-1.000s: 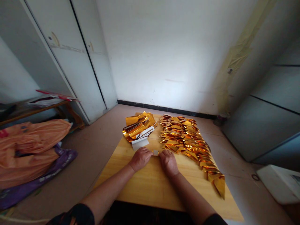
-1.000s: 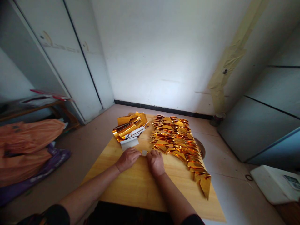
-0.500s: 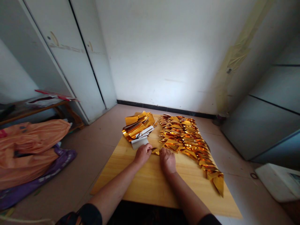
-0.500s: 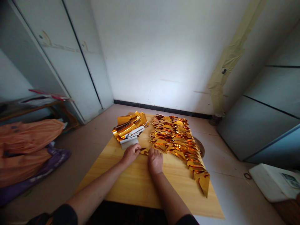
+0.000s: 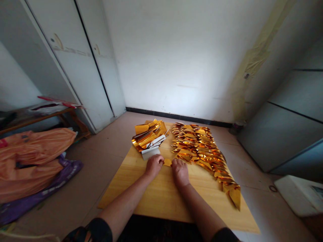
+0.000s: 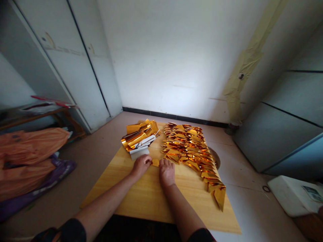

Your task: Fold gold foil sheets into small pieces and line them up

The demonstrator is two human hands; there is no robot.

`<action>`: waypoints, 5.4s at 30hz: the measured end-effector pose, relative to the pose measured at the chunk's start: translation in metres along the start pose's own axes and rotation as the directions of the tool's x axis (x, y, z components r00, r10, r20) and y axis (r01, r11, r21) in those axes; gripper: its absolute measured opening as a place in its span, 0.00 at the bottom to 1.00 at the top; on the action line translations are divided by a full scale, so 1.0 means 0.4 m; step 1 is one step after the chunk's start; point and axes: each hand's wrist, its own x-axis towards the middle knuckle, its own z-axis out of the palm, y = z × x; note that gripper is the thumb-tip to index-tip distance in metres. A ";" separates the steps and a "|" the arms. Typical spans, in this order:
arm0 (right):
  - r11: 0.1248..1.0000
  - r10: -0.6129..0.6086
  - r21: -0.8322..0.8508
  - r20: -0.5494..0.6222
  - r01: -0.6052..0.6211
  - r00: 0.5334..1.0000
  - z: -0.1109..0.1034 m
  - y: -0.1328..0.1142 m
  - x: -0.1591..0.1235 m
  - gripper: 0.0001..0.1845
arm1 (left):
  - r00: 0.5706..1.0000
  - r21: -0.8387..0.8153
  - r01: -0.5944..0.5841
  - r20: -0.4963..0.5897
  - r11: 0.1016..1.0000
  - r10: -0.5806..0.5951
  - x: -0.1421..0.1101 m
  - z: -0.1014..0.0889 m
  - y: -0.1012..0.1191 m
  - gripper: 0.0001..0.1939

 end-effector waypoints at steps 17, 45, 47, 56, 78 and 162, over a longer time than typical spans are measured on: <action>0.991 0.027 0.131 -0.003 -0.026 1.000 0.001 0.013 0.003 0.04 | 0.993 -0.004 -0.099 0.058 0.995 0.099 -0.005 -0.004 -0.009 0.13; 0.952 0.090 0.256 0.290 -0.168 0.953 -0.080 0.024 0.025 0.12 | 0.982 -0.058 0.100 0.166 0.993 -0.089 -0.021 -0.029 0.009 0.08; 0.957 0.091 0.241 0.284 -0.164 0.954 -0.082 0.022 0.022 0.11 | 0.984 -0.065 0.104 0.155 0.992 -0.093 -0.025 -0.026 0.009 0.09; 0.969 0.132 0.184 0.188 -0.167 0.973 -0.067 0.004 0.018 0.11 | 0.979 -0.082 0.177 0.113 0.981 -0.168 -0.035 -0.027 0.031 0.08; 0.969 0.181 0.118 0.254 -0.216 0.950 -0.081 -0.013 0.022 0.07 | 0.995 0.140 0.055 0.080 0.989 -0.066 -0.031 -0.011 0.047 0.05; 0.970 -0.118 0.234 0.242 0.060 0.963 -0.073 0.055 0.044 0.08 | 0.926 0.243 -0.371 0.173 0.896 0.337 -0.026 -0.029 0.009 0.07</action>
